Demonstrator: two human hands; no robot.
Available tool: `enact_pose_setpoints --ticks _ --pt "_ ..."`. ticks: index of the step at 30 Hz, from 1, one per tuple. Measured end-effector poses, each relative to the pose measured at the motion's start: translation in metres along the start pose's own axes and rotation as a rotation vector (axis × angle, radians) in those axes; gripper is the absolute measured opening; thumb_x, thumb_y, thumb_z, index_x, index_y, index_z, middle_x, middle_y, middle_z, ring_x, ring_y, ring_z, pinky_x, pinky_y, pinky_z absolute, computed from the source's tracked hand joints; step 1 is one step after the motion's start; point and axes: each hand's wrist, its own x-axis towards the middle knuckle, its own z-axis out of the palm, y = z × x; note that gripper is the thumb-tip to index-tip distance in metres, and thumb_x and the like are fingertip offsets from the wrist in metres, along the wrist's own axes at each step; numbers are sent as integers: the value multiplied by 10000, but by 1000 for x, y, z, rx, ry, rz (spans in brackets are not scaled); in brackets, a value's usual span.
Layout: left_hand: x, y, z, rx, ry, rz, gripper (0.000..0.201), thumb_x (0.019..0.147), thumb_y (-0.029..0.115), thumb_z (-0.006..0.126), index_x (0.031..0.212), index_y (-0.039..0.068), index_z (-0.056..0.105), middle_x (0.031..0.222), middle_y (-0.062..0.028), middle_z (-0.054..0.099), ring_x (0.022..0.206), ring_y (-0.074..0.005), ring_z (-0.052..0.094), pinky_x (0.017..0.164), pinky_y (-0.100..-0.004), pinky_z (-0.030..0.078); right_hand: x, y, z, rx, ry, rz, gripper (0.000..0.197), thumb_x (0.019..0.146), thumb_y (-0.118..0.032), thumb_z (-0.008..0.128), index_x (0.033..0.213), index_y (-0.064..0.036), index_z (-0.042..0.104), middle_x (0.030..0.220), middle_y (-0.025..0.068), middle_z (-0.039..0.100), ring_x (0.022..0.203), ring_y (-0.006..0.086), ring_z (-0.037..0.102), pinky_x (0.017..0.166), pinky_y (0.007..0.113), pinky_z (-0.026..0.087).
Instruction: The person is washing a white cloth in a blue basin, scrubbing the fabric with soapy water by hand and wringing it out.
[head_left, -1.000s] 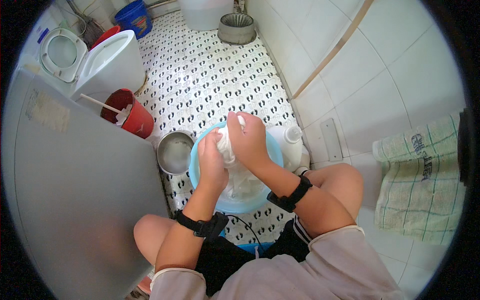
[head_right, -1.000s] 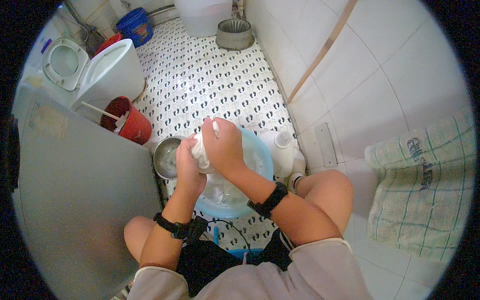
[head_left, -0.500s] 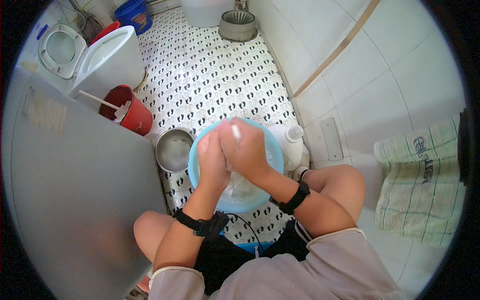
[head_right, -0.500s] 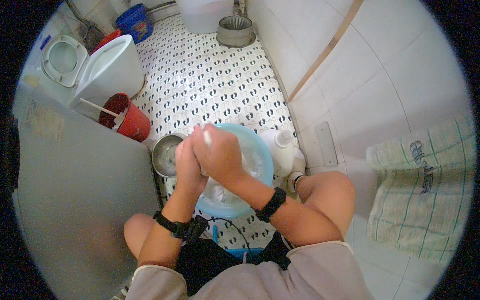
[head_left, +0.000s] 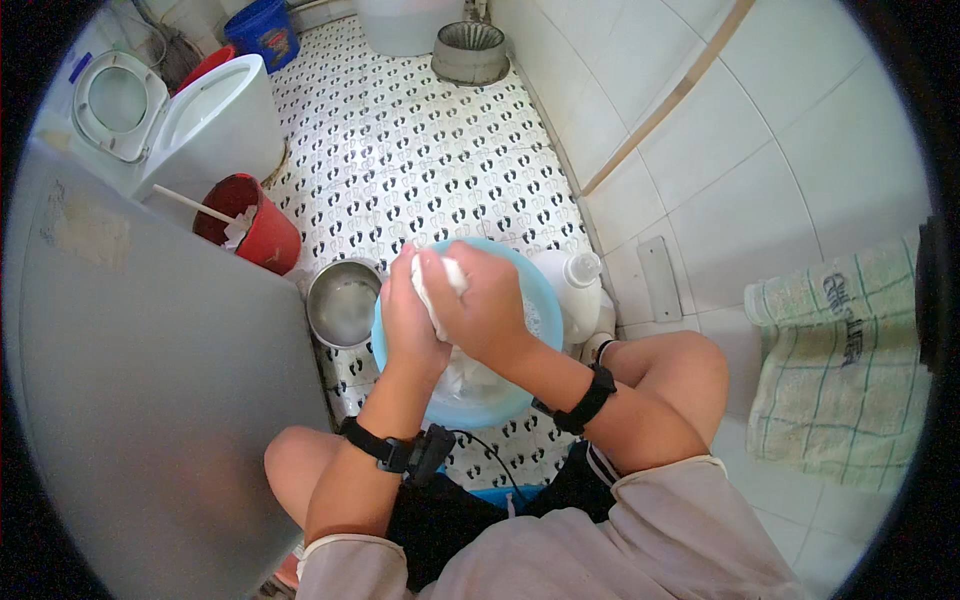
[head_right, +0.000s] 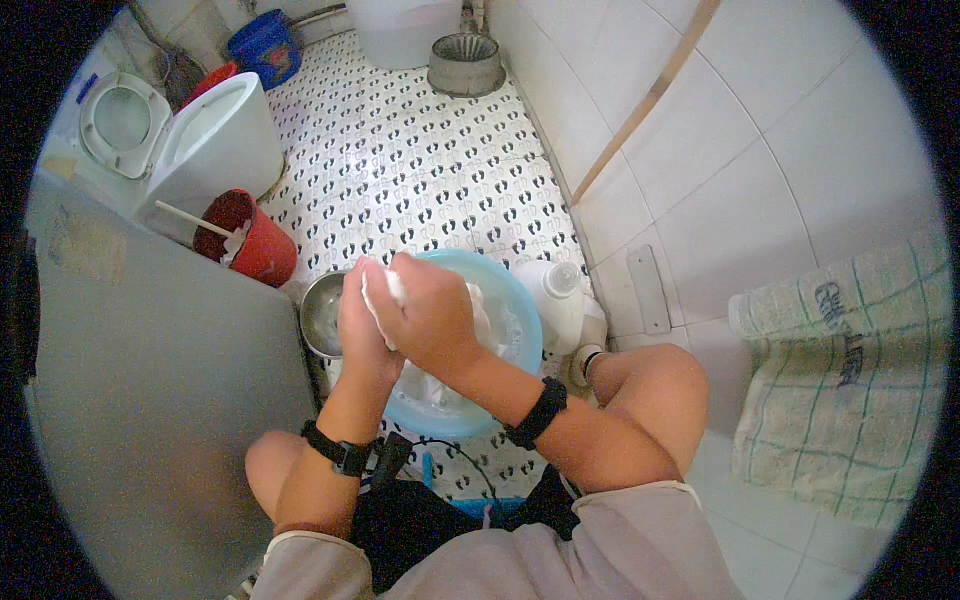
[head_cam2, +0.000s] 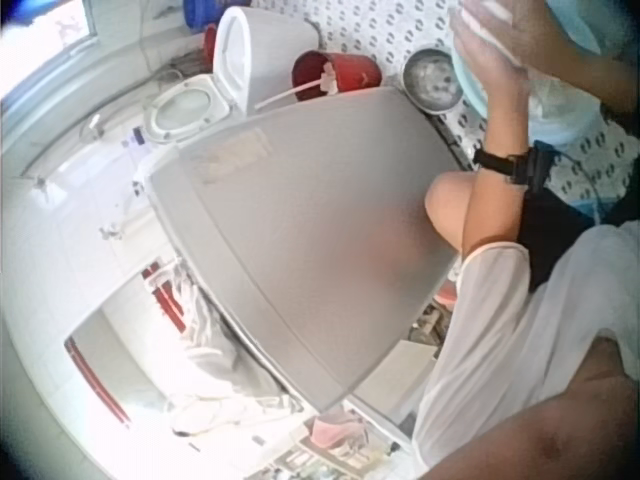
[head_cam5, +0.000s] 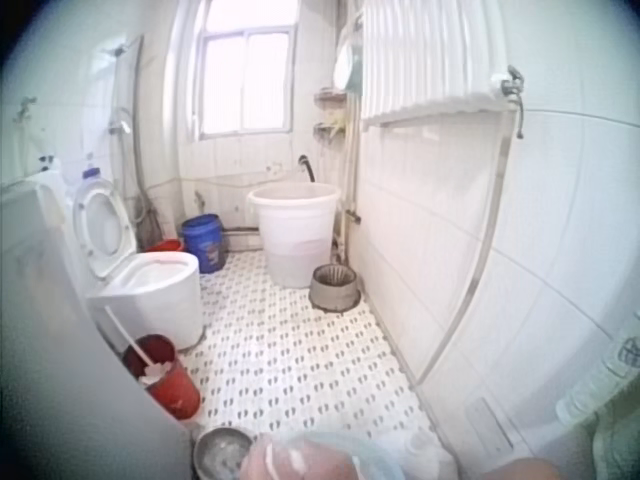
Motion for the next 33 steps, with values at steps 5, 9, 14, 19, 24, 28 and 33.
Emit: enact_pose_setpoints --ticks 5,9,14,19,24,28,33 --pt "-1 -1 0 149 -95 12 255 959 275 465 1003 52 582 887 -36 630 791 -144 628 707 -277 503 12 13 0 -26 60 324 323 901 -240 542 691 5 527 596 243 522 557 403 538 514 445 398" --pt "4 3 -9 129 -129 64 231 964 265 479 949 57 578 844 -21 612 738 -117 605 654 -274 487 1 0 1 29 -5 101 332 908 -241 535 687 6 529 585 243 513 541 408 523 507 448 389" --pt "-7 2 14 261 -36 96 289 981 278 465 826 60 572 756 1 587 645 -62 523 555 -218 421 10 21 2 17 128 324 322 893 -245 554 694 4 515 573 231 499 532 405 513 501 442 386" --pt "4 -2 -3 174 -64 131 244 969 273 490 954 51 589 879 -31 623 759 -108 600 662 -264 482 4 5 2 -8 -19 -19 361 908 -261 535 673 11 503 568 233 497 538 419 507 503 450 384" --pt "-4 -1 10 188 5 97 295 982 289 476 856 45 583 801 2 596 696 -53 522 611 -215 423 8 7 4 5 67 322 329 891 -245 552 679 -1 493 597 241 516 558 412 529 518 462 396" --pt "2 -1 -9 193 -135 141 250 971 283 487 981 60 598 892 -34 630 777 -104 595 671 -254 477 -2 -3 2 -55 52 -16 386 913 -270 532 655 14 491 581 239 506 553 419 521 508 456 384" --pt "-1 -5 6 148 -55 72 239 967 281 492 944 64 589 859 -20 612 760 -98 581 671 -243 466 7 7 -1 -25 79 297 378 913 -266 540 656 8 492 567 244 490 526 407 514 496 447 378"
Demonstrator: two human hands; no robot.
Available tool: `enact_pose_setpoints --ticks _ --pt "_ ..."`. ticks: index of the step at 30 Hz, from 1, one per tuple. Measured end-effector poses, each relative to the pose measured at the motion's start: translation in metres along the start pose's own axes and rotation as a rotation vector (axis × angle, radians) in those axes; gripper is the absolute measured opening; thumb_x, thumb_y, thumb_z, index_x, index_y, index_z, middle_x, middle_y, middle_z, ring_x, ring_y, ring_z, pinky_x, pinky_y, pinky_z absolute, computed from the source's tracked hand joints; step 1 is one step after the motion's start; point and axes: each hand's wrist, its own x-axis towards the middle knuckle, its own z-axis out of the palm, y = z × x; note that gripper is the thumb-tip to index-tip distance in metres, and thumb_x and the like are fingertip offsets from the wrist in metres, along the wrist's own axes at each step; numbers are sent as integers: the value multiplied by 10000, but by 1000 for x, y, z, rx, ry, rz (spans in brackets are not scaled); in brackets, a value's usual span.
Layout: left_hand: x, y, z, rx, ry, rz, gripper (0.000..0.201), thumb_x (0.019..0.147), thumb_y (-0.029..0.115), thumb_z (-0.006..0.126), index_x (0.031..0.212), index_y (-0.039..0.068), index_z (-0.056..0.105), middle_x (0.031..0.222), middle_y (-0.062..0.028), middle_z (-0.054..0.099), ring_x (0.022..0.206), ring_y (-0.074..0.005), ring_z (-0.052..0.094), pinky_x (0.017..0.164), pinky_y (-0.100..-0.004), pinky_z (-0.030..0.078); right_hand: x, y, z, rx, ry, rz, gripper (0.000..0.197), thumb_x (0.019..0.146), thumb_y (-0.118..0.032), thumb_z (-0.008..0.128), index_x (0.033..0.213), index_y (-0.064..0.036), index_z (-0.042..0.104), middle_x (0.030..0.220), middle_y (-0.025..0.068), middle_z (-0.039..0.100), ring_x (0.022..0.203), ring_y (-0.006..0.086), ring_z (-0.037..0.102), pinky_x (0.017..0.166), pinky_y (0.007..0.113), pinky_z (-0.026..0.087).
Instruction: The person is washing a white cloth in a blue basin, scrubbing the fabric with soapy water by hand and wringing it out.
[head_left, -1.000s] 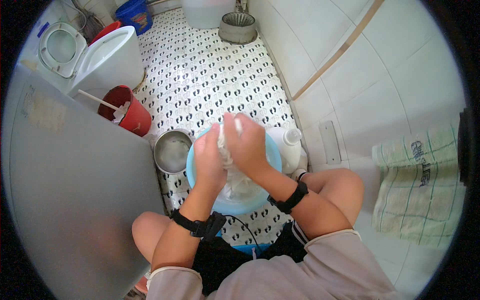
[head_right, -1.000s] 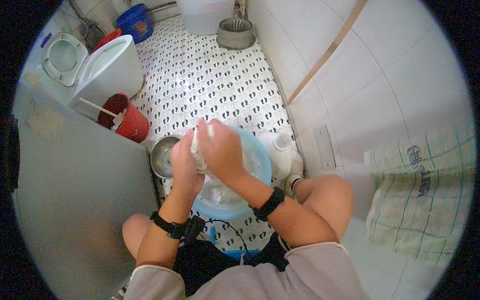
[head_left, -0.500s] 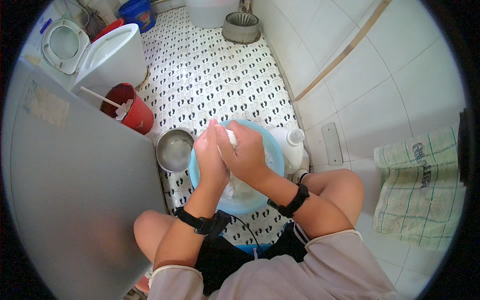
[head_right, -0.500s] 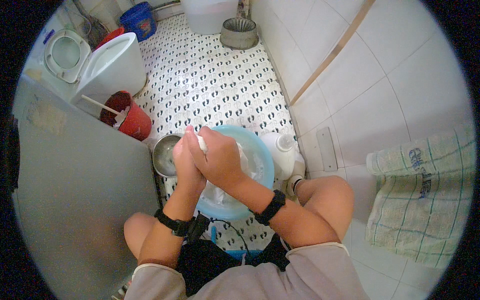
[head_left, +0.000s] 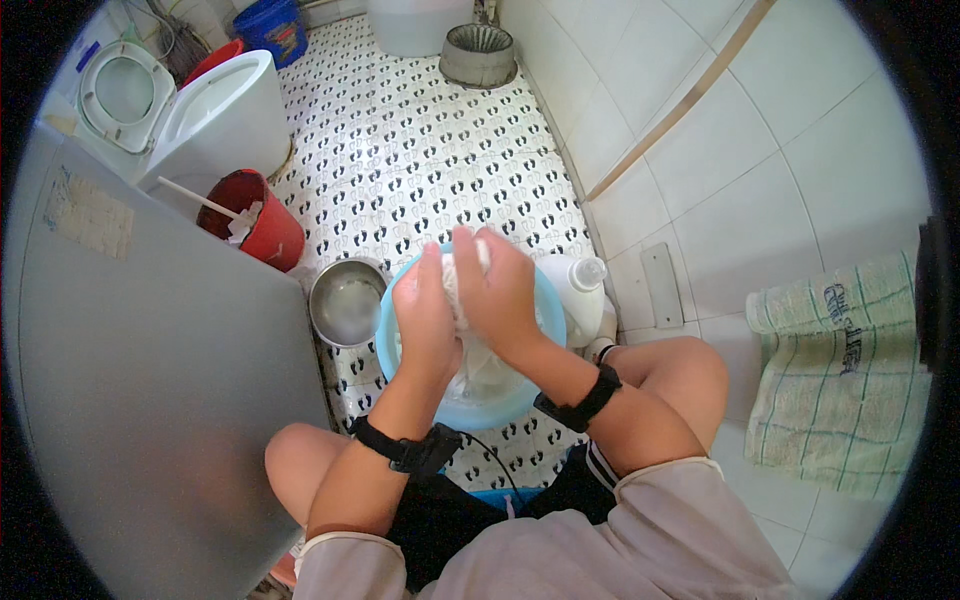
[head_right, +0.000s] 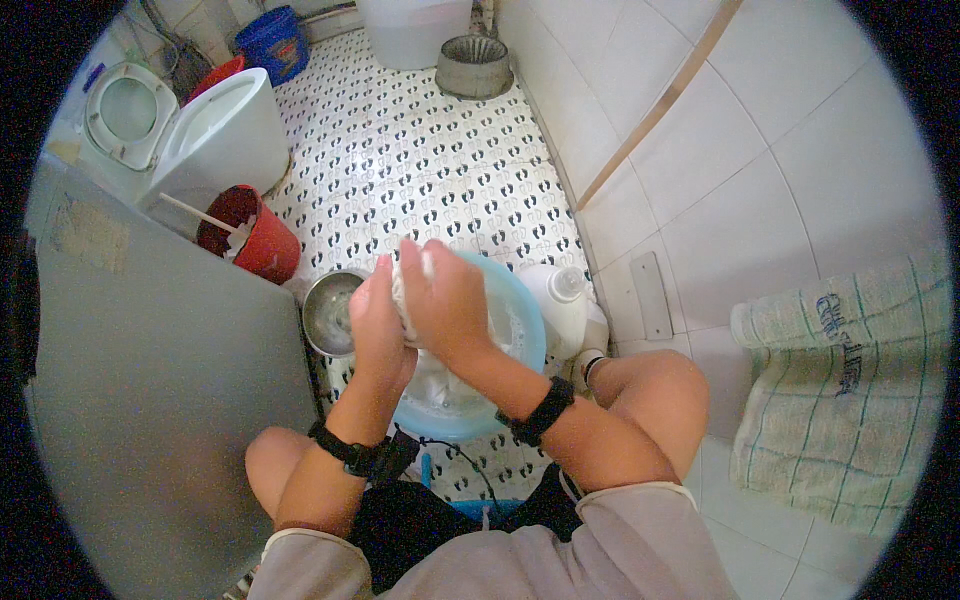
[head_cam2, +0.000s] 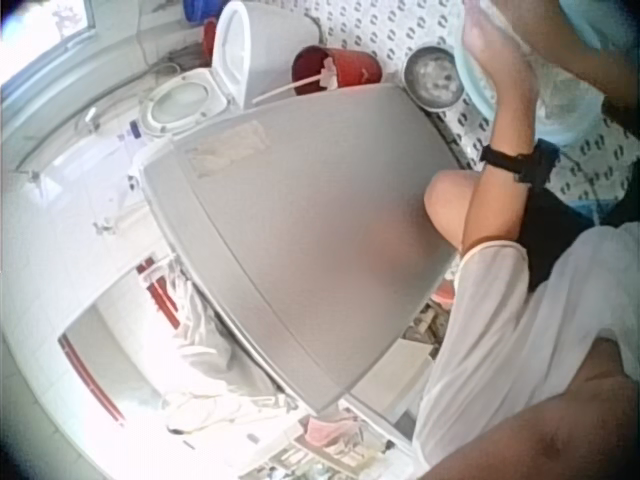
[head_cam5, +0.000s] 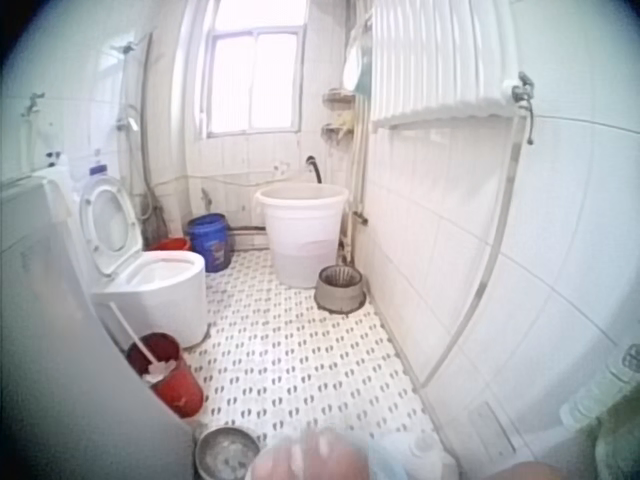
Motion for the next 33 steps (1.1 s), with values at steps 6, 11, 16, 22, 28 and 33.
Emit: enact_pose_setpoints --ticks 6,11,16,22,28,33 --pt "0 5 -6 97 -81 15 248 968 268 492 901 52 592 829 -3 604 734 -75 557 646 -228 449 1 3 2 57 -1 -54 373 914 -265 538 660 6 501 572 234 498 527 406 515 497 453 380" --pt "8 -3 -8 -68 -87 10 229 956 268 513 917 54 588 858 -19 612 754 -90 583 658 -236 464 -6 -1 -5 -72 3 -336 326 906 -240 539 688 3 516 592 223 517 538 402 526 501 450 394" --pt "-2 -1 -8 87 -128 27 241 960 268 502 955 41 583 867 -23 620 748 -104 591 644 -259 476 7 1 -6 -5 -39 15 274 888 -220 551 718 -7 528 620 218 532 566 400 541 523 449 419" --pt "-13 6 4 93 51 71 251 960 256 489 977 24 584 867 -35 622 733 -126 599 655 -275 485 -7 -11 -3 67 -17 -189 306 886 -215 559 678 7 530 597 224 522 558 395 531 526 438 410" --pt "-15 19 12 -57 47 78 262 979 259 472 891 34 576 789 1 589 676 -81 541 630 -242 453 -11 -29 -5 165 -80 -257 286 869 -213 586 678 -9 525 595 209 526 529 372 509 517 414 411" --pt "-21 10 15 71 9 22 276 987 264 460 924 34 598 847 -3 588 761 -75 537 662 -246 451 -2 -11 -9 36 0 -208 293 877 -209 562 675 -4 509 606 216 527 569 399 529 510 431 402"
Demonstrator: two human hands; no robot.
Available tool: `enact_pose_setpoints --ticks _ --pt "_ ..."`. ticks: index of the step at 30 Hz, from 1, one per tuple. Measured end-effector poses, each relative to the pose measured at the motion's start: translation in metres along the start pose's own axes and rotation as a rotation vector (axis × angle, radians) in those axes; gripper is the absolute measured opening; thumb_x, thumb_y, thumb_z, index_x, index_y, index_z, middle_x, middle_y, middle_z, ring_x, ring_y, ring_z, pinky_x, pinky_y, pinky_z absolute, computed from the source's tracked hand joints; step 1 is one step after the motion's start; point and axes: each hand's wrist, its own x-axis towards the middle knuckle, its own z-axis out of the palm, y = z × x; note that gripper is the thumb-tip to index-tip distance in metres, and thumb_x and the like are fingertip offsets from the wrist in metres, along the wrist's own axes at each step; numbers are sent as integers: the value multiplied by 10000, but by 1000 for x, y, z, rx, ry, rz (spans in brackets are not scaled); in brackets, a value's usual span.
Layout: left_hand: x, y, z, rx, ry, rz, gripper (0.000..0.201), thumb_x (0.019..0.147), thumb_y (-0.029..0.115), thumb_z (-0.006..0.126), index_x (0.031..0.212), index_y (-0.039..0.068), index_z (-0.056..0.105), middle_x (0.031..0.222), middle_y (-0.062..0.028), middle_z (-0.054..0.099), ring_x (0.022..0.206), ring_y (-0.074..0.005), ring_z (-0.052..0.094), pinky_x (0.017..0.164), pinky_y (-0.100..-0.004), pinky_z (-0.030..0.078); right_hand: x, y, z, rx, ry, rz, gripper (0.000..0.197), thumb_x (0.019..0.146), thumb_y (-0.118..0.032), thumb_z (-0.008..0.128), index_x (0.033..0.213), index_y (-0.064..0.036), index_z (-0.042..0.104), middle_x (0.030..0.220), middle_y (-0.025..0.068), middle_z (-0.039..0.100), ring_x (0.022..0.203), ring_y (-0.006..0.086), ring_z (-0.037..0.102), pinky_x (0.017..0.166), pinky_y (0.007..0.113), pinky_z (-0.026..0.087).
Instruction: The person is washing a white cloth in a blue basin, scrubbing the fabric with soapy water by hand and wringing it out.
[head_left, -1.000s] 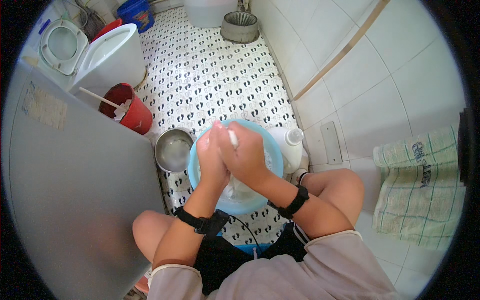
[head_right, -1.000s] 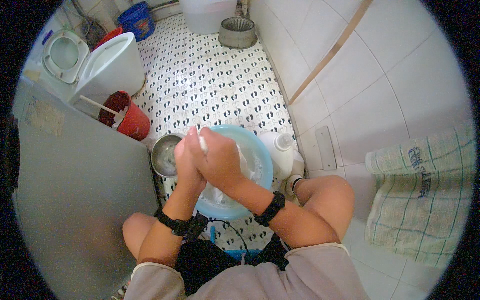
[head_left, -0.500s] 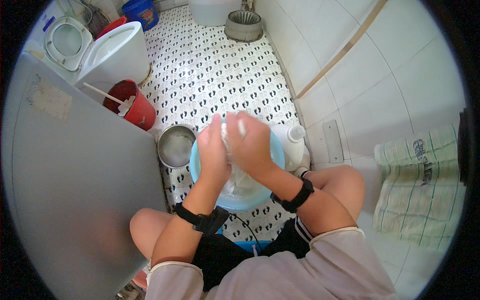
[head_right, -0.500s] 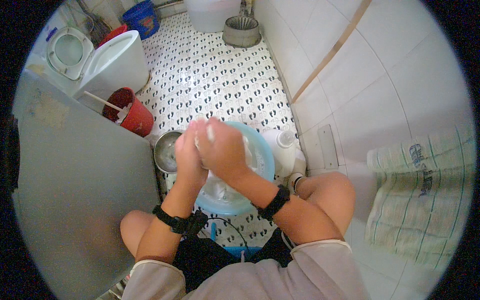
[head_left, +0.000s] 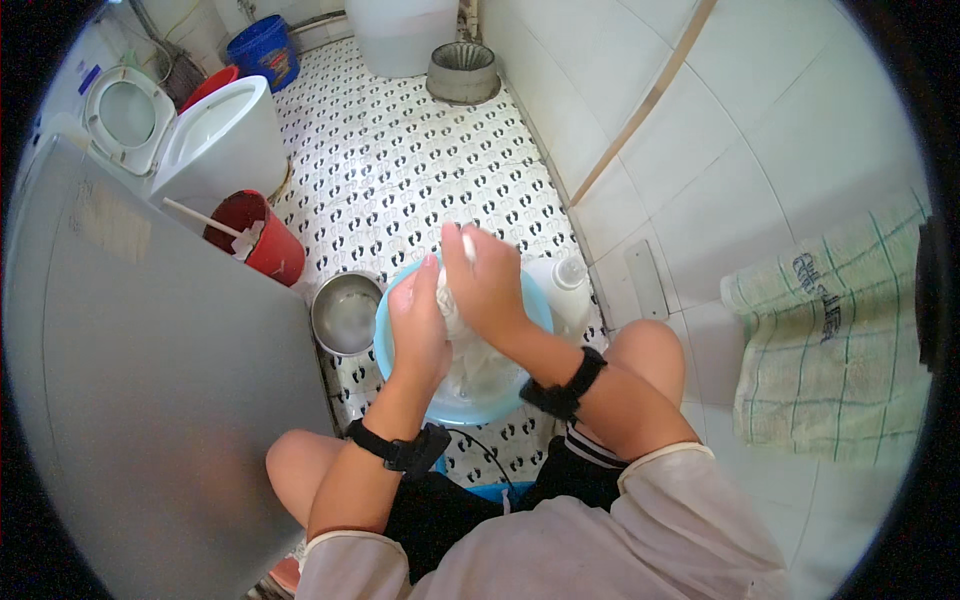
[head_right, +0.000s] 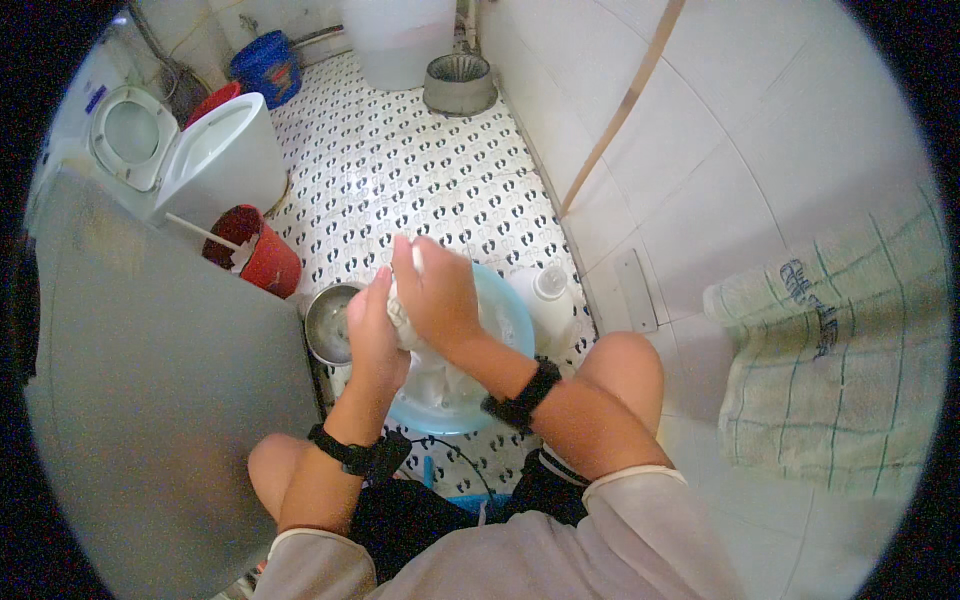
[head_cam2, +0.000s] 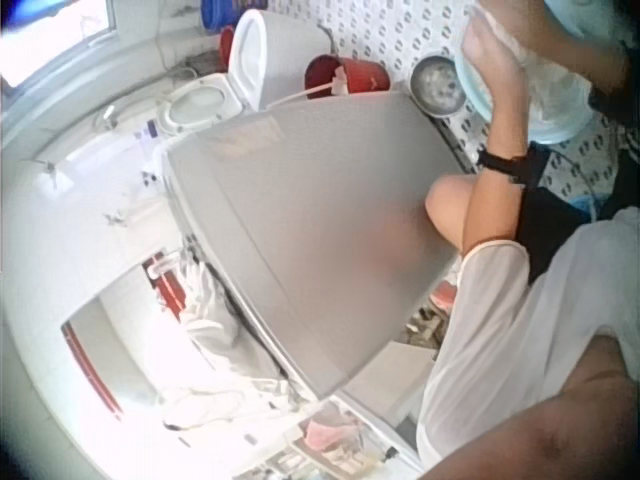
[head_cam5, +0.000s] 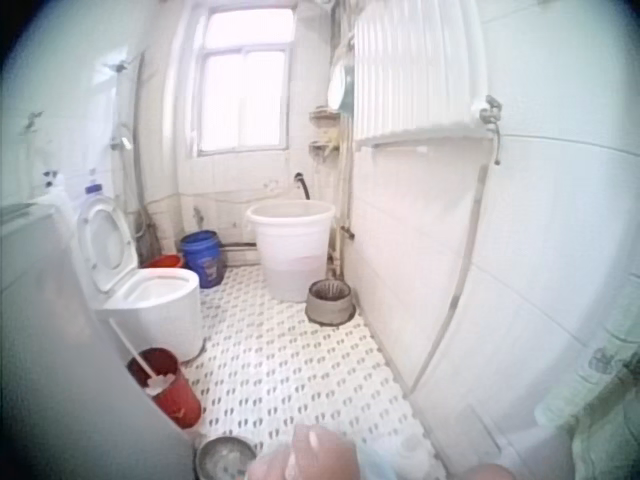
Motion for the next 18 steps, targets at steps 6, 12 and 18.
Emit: enact_pose_setpoints --ticks 6,12,18 --pt "3 -29 -19 -20 76 56 281 989 259 454 813 63 552 758 26 531 688 -55 476 631 -239 418 -18 6 -9 29 -145 -159 337 880 -237 552 641 -6 499 599 225 515 536 399 505 502 446 384" --pt "10 -25 -23 34 55 51 259 971 297 469 901 66 563 843 -18 592 744 -118 581 679 -280 476 -22 6 -6 45 -100 -83 334 884 -217 554 625 -14 496 578 216 503 510 387 497 484 438 377" --pt "4 -21 -12 159 -14 74 254 967 289 477 913 60 575 856 -24 601 735 -120 579 672 -284 475 0 17 -8 100 -24 198 338 886 -216 561 625 -13 488 572 225 489 511 394 481 467 432 350"
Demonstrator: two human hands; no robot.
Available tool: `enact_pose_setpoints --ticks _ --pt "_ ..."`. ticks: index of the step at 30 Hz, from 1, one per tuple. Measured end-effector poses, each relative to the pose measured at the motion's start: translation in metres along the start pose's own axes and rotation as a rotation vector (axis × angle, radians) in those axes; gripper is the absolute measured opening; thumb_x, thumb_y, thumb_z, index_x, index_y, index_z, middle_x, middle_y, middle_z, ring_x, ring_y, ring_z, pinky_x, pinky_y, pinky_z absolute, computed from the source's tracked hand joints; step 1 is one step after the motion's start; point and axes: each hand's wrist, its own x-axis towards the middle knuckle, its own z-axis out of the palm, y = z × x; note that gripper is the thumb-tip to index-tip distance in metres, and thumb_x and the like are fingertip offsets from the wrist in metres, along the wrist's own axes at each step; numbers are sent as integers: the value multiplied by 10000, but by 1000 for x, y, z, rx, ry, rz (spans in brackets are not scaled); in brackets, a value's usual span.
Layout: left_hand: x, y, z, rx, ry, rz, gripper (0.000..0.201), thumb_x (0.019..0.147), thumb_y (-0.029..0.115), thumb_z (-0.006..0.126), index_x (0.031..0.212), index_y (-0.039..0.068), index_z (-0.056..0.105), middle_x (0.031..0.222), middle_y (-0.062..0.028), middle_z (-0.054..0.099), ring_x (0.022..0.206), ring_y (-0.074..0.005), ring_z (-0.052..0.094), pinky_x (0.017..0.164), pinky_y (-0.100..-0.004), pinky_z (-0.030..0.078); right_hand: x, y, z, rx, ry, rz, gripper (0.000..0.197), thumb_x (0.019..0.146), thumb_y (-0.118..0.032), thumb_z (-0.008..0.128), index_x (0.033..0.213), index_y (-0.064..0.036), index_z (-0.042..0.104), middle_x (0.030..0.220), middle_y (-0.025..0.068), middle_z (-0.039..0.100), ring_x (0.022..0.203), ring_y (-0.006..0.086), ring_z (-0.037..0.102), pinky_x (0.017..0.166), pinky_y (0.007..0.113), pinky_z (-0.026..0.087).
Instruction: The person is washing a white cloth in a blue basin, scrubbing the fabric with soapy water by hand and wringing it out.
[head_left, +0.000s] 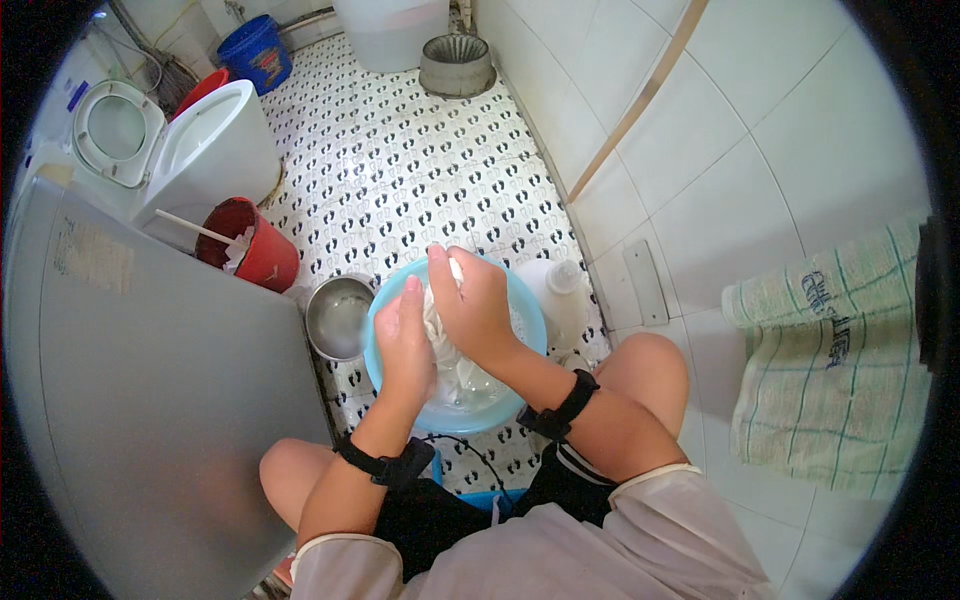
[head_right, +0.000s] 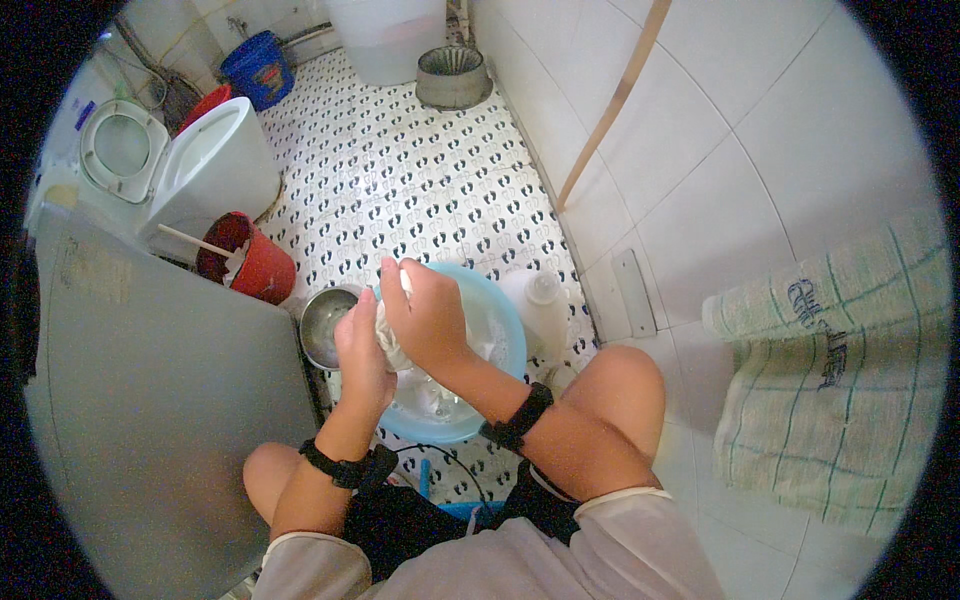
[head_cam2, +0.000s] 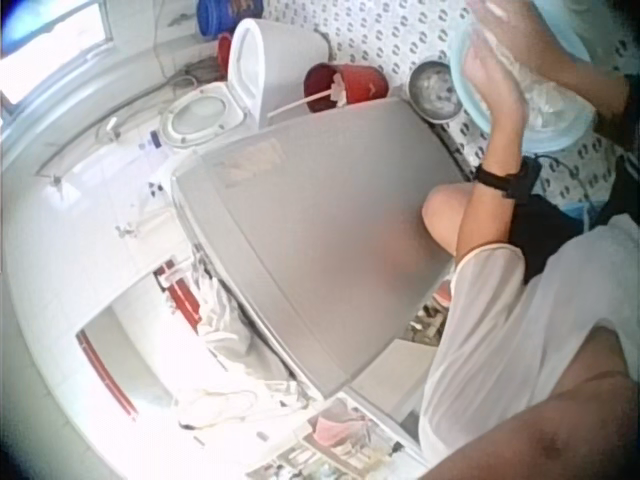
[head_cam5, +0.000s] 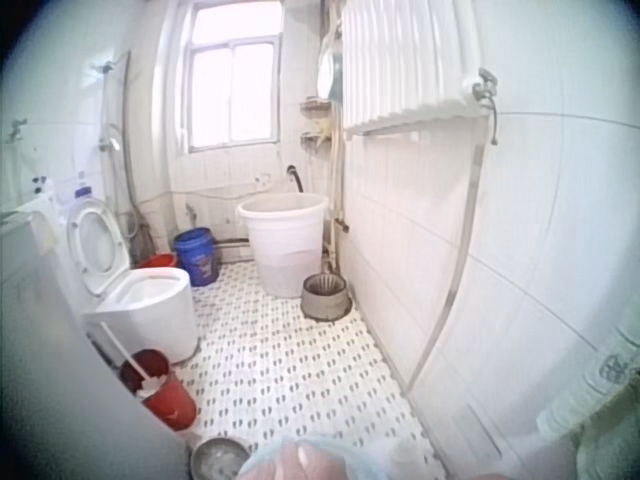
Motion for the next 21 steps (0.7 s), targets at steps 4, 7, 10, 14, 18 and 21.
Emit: enact_pose_setpoints --ticks 4,7,10,14,18,21 --pt "6 3 -6 -35 83 -16 290 977 283 475 883 33 588 819 -7 589 724 -78 526 660 -255 443 -17 -5 7 -17 -86 -223 361 906 -215 538 620 -4 479 561 225 484 509 393 474 473 434 349" --pt "4 -1 -7 -4 80 -28 325 988 286 470 854 18 597 784 11 578 709 -46 482 648 -229 417 -10 3 10 2 -110 -172 364 907 -222 536 625 3 484 560 224 481 508 383 479 486 435 353" --pt "4 2 1 68 74 -9 318 989 280 465 838 28 588 778 16 578 704 -46 491 633 -229 417 7 21 14 64 21 117 346 886 -229 566 641 7 505 558 221 482 504 371 488 493 423 359" --pt "15 4 -26 -85 144 -43 260 979 260 457 927 48 598 852 -20 616 745 -90 575 657 -251 469 -16 -6 22 78 -77 -159 376 894 -242 557 616 5 498 563 229 493 509 373 501 489 421 357" --pt "12 11 -1 53 144 -40 273 975 263 466 917 31 598 829 -12 612 714 -83 560 654 -240 460 -6 9 22 57 -57 -41 369 896 -239 554 631 14 513 565 230 495 506 371 497 496 419 366" --pt "17 8 -13 281 52 9 283 973 262 474 905 22 606 821 -9 612 724 -79 559 662 -235 454 4 17 25 136 4 65 371 903 -241 546 646 27 525 566 229 497 498 360 491 506 416 375"
